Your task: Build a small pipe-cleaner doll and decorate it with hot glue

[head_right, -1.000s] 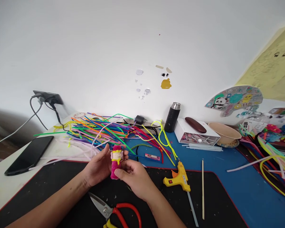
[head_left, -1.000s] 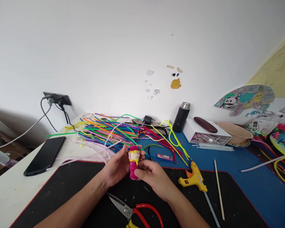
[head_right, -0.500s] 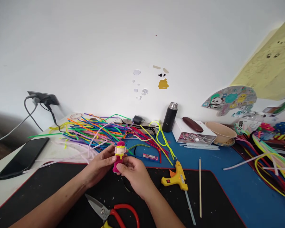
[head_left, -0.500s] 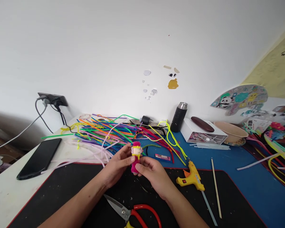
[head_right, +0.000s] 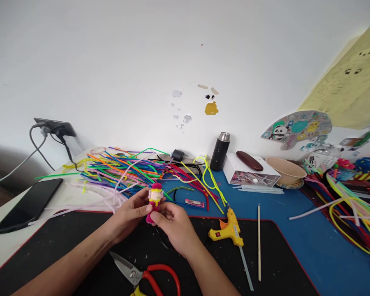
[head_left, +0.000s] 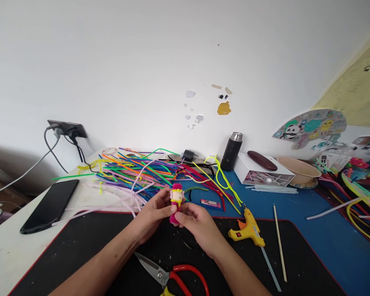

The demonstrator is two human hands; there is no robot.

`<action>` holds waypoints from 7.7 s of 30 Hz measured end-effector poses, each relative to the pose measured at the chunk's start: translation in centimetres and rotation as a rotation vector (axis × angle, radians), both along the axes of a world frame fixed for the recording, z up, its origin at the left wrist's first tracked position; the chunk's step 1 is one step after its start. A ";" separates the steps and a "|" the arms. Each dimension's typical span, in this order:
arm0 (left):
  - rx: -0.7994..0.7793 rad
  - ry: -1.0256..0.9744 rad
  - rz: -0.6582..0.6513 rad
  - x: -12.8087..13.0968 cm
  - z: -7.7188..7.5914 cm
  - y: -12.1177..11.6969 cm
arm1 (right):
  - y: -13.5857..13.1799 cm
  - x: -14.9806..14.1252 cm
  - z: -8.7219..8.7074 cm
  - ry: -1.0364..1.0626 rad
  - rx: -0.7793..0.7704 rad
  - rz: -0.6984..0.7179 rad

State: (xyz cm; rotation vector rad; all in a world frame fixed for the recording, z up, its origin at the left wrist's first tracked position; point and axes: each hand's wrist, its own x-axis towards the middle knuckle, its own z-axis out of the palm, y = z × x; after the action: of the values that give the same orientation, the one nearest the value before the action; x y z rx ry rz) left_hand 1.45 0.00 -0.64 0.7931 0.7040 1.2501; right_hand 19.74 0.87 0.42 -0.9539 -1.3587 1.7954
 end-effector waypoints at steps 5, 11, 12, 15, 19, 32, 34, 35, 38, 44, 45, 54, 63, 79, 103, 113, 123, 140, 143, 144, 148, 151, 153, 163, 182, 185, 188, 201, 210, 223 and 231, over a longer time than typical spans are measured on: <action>-0.008 0.028 0.034 0.1 0.0 0.0 | 0.0 -0.1 0.3 0.008 -0.001 0.008; 0.011 0.047 0.064 0.0 0.4 0.2 | 0.1 -0.1 -0.2 -0.018 0.038 0.006; 0.009 0.050 0.081 -0.1 0.6 0.2 | 0.1 0.0 -0.3 -0.021 0.043 -0.004; -0.006 0.050 0.122 -0.3 0.9 0.4 | 0.4 0.0 -0.6 -0.037 0.061 -0.061; -0.040 0.039 0.138 -0.3 1.0 0.4 | 0.8 0.3 -0.6 -0.041 0.105 -0.177; 0.033 0.137 0.094 0.2 0.6 0.1 | 1.0 0.5 -0.2 0.044 0.112 -0.339; 0.047 0.150 0.074 0.2 0.5 0.1 | 1.0 0.5 -0.3 0.047 0.115 -0.326; 0.051 0.157 0.060 0.2 0.4 0.1 | 1.0 0.5 -0.3 0.050 0.115 -0.323; 0.047 0.176 0.037 0.1 0.2 0.2 | 1.1 0.4 -0.5 0.064 0.112 -0.326; 0.057 0.197 0.081 0.1 0.1 0.3 | 1.1 0.4 -0.5 0.080 0.100 -0.323; 0.062 0.210 0.098 0.1 0.1 0.3 | 1.1 0.4 -0.5 0.081 0.100 -0.322; 0.072 0.279 0.140 0.2 -0.2 0.3 | 1.0 0.3 -0.6 0.092 0.100 -0.319; 0.107 0.316 0.123 0.1 -0.1 0.2 | 1.2 0.2 -0.6 0.095 0.100 -0.322; 0.112 0.333 0.111 0.2 -0.1 0.2 | 0.9 0.3 -0.1 0.080 0.090 -0.298; 0.125 0.375 0.125 0.2 -0.2 0.1 | 0.7 0.2 -0.1 0.078 0.073 -0.277; 0.136 0.409 0.155 0.3 -0.3 0.1 | 0.8 0.1 -0.5 0.093 0.085 -0.294; 0.186 0.427 0.198 0.1 -0.8 0.3 | 1.0 0.1 -1.0 0.098 0.112 -0.325; 0.132 0.388 0.229 -0.5 -0.1 0.8 | -1.0 2.2 -0.4 -0.087 0.137 -0.473; 0.147 0.392 0.229 -0.5 0.1 0.7 | -2.7 5.0 -0.1 -0.219 0.107 -0.439; 0.156 0.392 0.232 -0.5 0.2 0.7 | -3.1 6.0 0.0 -0.271 0.103 -0.427; 0.179 0.361 0.252 -0.4 0.2 0.8 | -4.0 9.7 0.7 -0.498 0.115 -0.389; 0.188 0.337 0.252 -0.5 0.1 0.9 | -4.3 11.4 0.8 -0.671 0.136 -0.368; 0.200 0.333 0.243 -0.5 -0.1 1.0 | -4.3 11.9 0.5 -0.782 0.148 -0.349; 0.223 0.383 0.218 -0.4 -0.5 1.3 | -5.2 12.2 1.3 -1.133 0.203 -0.196; 0.238 0.360 0.192 -0.3 -0.9 1.5 | -5.9 11.4 1.0 -1.525 0.264 -0.399; 0.235 0.363 0.195 -0.3 -0.8 1.4 | -5.7 11.3 0.8 -1.519 0.259 -0.423; 0.231 0.360 0.206 -0.3 -0.6 1.4 | -5.7 11.5 0.9 -1.463 0.223 -0.425; 0.246 0.348 0.218 -0.2 -0.7 1.4 | -6.7 12.2 0.7 -1.348 0.186 -0.427; 0.259 0.347 0.181 -0.2 -0.6 1.4 | -6.8 11.1 0.9 -1.476 0.282 -0.439; 0.278 0.343 0.160 -0.2 0.4 0.8 | -7.0 11.2 1.4 -1.353 0.326 -0.312; 0.295 0.333 0.159 -0.2 0.5 0.7 | -7.6 11.3 1.1 -1.406 0.323 -0.383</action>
State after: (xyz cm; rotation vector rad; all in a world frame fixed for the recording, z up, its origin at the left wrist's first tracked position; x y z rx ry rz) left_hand 1.21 0.75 -0.18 1.2259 0.8744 1.4006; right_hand 31.06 -6.72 1.49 -2.2335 -1.9003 0.4041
